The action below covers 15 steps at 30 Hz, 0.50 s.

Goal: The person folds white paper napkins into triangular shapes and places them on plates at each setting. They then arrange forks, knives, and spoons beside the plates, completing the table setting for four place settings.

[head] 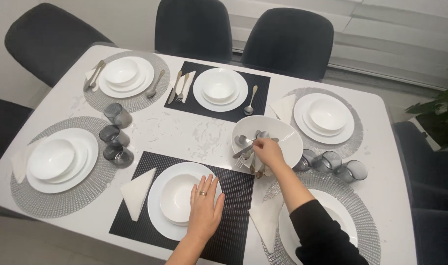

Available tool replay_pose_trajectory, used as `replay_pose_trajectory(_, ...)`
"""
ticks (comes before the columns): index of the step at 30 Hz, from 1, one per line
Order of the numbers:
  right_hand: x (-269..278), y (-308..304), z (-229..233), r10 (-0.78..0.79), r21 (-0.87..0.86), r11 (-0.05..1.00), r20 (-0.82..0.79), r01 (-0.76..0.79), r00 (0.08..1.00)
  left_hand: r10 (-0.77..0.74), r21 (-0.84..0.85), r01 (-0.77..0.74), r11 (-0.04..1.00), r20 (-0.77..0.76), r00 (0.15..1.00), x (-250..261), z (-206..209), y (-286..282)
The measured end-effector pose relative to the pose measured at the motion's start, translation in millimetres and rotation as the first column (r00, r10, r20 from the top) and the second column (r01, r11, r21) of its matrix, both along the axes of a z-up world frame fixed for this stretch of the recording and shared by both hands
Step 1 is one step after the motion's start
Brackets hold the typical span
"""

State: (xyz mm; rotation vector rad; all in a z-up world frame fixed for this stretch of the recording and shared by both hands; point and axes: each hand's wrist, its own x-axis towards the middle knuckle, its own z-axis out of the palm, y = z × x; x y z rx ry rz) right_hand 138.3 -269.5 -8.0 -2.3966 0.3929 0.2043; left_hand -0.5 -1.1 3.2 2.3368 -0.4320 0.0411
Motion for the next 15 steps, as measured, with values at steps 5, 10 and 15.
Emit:
replay_pose_trajectory(5,31,12,-6,-0.04,-0.142,0.99,-0.265,0.002,0.963,0.023,-0.011,-0.023,1.0,0.0,1.0,-1,9,0)
replay_pose_trajectory(10,47,19,-9,-0.136,-0.284,0.958,-0.358,0.031,0.924,0.019,-0.001,-0.019,1.0,0.007,1.0,5,5,7)
replay_pose_trajectory(15,55,26,10,-0.213,-0.294,0.952,-0.45,0.082,0.867,-0.005,0.002,0.005,1.0,0.007,1.0,13,9,13)
